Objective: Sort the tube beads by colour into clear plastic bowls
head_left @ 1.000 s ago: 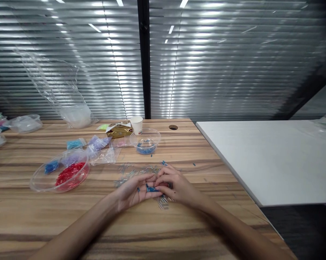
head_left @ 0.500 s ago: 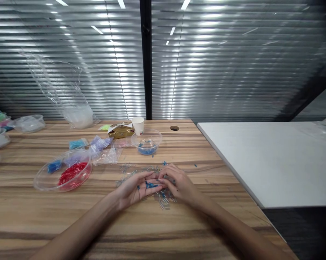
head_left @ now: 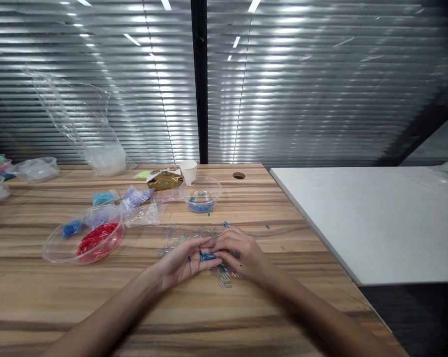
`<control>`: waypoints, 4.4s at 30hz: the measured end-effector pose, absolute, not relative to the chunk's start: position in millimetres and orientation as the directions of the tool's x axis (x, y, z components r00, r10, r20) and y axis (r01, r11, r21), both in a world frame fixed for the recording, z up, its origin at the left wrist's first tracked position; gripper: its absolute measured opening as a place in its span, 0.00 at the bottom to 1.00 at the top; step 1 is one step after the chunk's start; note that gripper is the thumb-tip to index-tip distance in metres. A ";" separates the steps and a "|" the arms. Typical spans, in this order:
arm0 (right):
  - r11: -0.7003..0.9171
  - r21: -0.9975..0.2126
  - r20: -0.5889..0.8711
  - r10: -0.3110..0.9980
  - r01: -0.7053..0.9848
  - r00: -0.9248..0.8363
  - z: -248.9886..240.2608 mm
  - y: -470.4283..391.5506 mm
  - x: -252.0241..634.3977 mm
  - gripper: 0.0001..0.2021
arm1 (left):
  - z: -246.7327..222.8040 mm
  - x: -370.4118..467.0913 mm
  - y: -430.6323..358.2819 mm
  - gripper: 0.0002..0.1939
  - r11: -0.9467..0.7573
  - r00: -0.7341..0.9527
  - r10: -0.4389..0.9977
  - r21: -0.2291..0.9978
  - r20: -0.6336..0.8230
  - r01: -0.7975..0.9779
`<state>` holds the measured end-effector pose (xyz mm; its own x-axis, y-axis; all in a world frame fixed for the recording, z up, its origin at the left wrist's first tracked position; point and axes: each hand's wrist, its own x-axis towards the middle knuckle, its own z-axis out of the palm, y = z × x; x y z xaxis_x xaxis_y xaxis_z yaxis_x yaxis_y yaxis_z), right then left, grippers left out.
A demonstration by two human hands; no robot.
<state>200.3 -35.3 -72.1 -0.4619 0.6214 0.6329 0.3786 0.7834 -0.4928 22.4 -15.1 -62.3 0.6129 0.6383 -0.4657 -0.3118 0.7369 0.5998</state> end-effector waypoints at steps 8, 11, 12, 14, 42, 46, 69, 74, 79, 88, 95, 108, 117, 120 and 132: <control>0.743 -0.493 0.665 0.657 0.453 -0.355 -69.5 -34.5 204.8 0.06 | -53.6 20.5 -10.8 0.14 0.697 0.586 0.684 0.628 -0.435 -0.347; 0.722 -0.499 0.692 0.665 0.480 -0.281 -69.6 -33.7 205.6 0.06 | -51.5 20.2 -10.8 0.14 0.665 0.575 0.706 0.667 -0.413 -0.336; 0.717 -0.505 0.699 0.667 0.480 -0.259 -69.3 -33.6 205.7 0.06 | -51.9 20.1 -10.9 0.13 0.651 0.573 0.713 0.684 -0.404 -0.328; 0.709 -0.521 0.700 0.674 0.476 -0.237 -68.3 -33.7 205.6 0.05 | -54.1 20.0 -11.1 0.12 0.634 0.580 0.717 0.707 -0.386 -0.313; 0.573 -0.660 0.610 0.786 0.485 -0.100 -65.4 -32.2 206.6 0.08 | -33.0 13.2 4.7 0.13 0.656 0.531 0.732 0.650 -0.427 -0.383; 0.540 -0.687 0.600 0.799 0.486 -0.041 -63.6 -30.7 208.9 0.09 | 7.3 15.8 27.2 0.21 0.503 0.425 0.843 0.766 -0.331 -0.401; 0.327 -0.717 0.316 0.940 0.616 -0.131 -53.3 -19.4 235.5 0.07 | -27.0 41.1 4.8 0.15 -0.690 0.485 0.720 0.585 0.496 0.426; 0.384 -0.711 0.147 0.901 0.590 -0.409 -56.8 -16.6 249.2 0.07 | -63.3 47.2 -3.7 0.14 -0.650 0.635 0.708 0.635 0.308 0.417; 0.383 -0.680 0.105 0.895 0.625 -0.434 -62.6 -15.9 250.7 0.09 | -67.2 41.4 -4.1 0.12 -0.649 0.666 0.691 0.647 0.281 0.400; 0.431 -0.608 0.127 0.882 0.667 -0.454 -64.9 -17.1 246.5 0.08 | -56.2 35.8 -10.4 0.10 -0.612 0.842 0.536 0.715 0.062 0.337; 0.440 -0.624 0.138 0.875 0.645 -0.464 -63.9 -18.8 247.0 0.08 | -57.7 31.8 -5.8 0.09 -0.630 0.877 0.475 0.724 0.074 0.280; 0.355 -0.623 0.008 0.894 0.697 -0.448 -57.4 -17.5 255.4 0.07 | -56.5 33.7 -5.7 0.08 -0.665 0.885 0.463 0.680 0.050 0.310; 0.435 -0.575 0.085 0.874 0.692 -0.479 -63.7 -18.8 252.9 0.08 | -58.3 34.1 -9.9 0.12 -0.653 0.890 0.454 0.691 0.030 0.309; 0.444 -0.571 0.140 0.881 0.690 -0.452 -63.2 -19.0 251.5 0.07 | -60.1 36.1 -13.3 0.12 -0.650 0.885 0.465 0.694 0.041 0.310; 0.434 -0.639 0.373 0.897 0.635 -0.238 -61.6 -17.1 241.7 0.03 | -60.7 38.7 -20.6 0.07 -0.614 0.876 0.477 0.743 0.077 0.268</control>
